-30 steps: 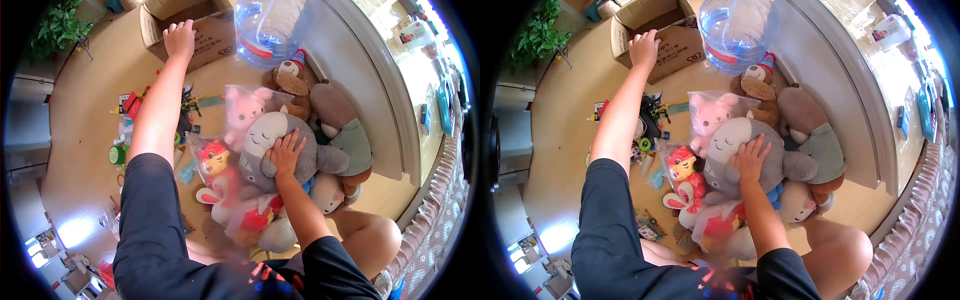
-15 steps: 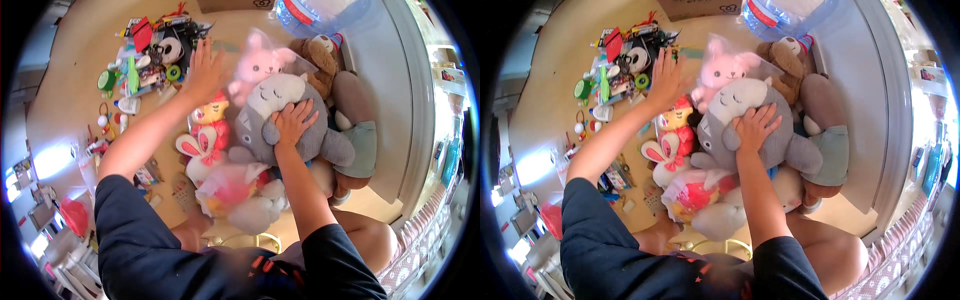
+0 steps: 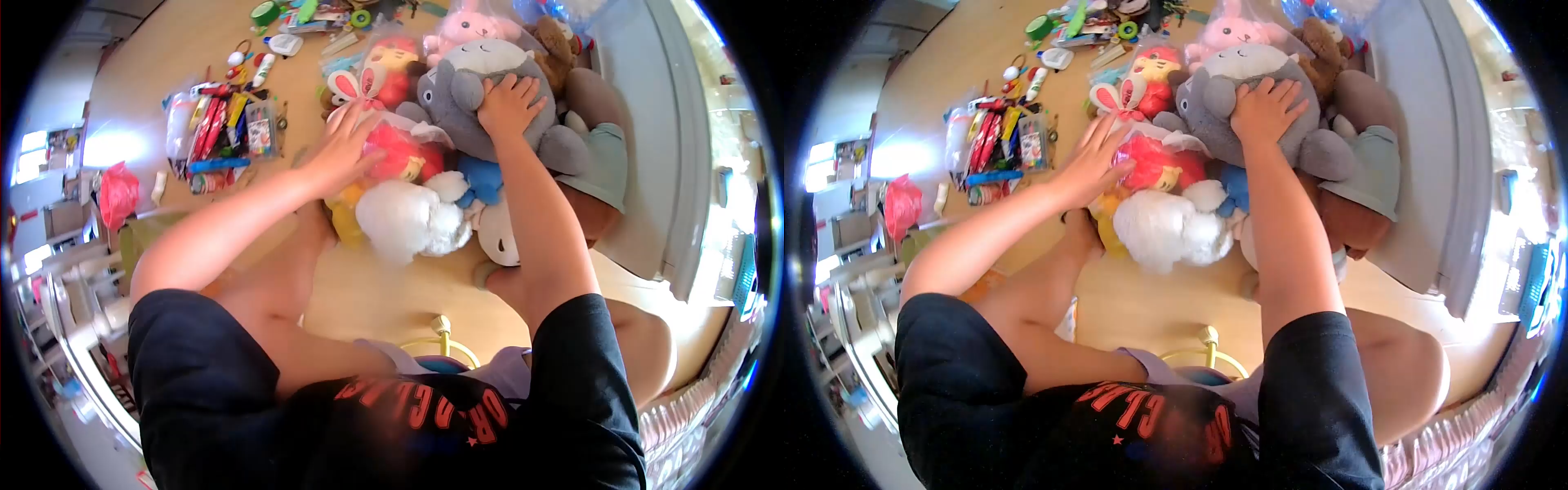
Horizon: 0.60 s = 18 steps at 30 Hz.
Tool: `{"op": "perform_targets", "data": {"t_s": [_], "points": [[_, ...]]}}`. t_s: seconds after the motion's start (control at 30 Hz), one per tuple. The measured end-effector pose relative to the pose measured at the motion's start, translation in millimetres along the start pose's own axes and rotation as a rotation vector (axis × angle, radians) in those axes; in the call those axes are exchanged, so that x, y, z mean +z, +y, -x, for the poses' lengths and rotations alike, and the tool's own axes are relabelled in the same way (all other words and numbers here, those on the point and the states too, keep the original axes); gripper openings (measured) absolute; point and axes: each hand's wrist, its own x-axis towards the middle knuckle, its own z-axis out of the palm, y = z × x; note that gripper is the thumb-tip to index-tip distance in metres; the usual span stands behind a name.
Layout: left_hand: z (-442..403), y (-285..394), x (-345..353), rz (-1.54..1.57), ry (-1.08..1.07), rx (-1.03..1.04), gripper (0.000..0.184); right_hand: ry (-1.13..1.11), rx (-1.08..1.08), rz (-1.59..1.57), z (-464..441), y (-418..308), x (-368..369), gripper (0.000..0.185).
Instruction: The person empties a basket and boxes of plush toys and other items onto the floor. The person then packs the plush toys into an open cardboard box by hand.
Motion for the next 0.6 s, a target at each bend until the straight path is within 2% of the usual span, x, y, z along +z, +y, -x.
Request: {"op": "perform_targets", "data": {"t_s": [0.03,0.1,0.17,0.23,0.27,0.3,0.33,0.37,0.4,0.43,0.47,0.53,0.6], "points": [[33,2,-6,0.008,-0.047,-0.023,0.06,-0.091,0.022,-0.132,-2,6,-15,0.046],[106,-5,-26,-0.057,-0.182,0.089,0.052,-0.282,0.049,-0.392,-1,14,-42,0.052],[177,17,-72,-0.016,-0.254,-0.176,0.042,-0.289,-0.179,-0.549,19,50,-60,0.055],[263,-15,-73,0.113,0.014,-0.598,0.046,-0.258,-0.466,-0.599,46,88,-79,0.057],[314,-10,-65,-0.124,0.209,-0.829,0.05,-0.224,-0.638,-0.569,64,106,-92,0.057],[364,6,-51,-0.374,0.402,-1.055,0.055,-0.483,-0.756,-0.368,69,120,-126,0.059],[406,24,-36,-0.449,0.276,-1.179,0.062,-0.735,-0.864,-0.147,69,128,-167,0.06],[446,41,-17,-0.517,0.135,-1.305,0.069,-0.964,-0.839,-0.13,67,130,-192,0.059],[483,52,17,-0.362,0.162,-1.504,0.076,-1.201,-0.807,-0.102,71,135,-207,0.058],[501,75,35,-0.08,0.204,-1.736,0.085,-1.143,-0.854,-0.175,79,151,-215,0.055],[509,104,40,0.139,0.331,-1.814,0.078,-1.081,-0.905,-0.244,86,164,-226,0.053],[518,151,37,0.384,0.518,-1.624,0.065,-0.989,-0.96,-0.224,93,173,-275,0.05],[518,181,59,0.233,0.507,-1.306,0.052,-0.991,-0.954,-0.191,95,188,-298,0.05]]}}
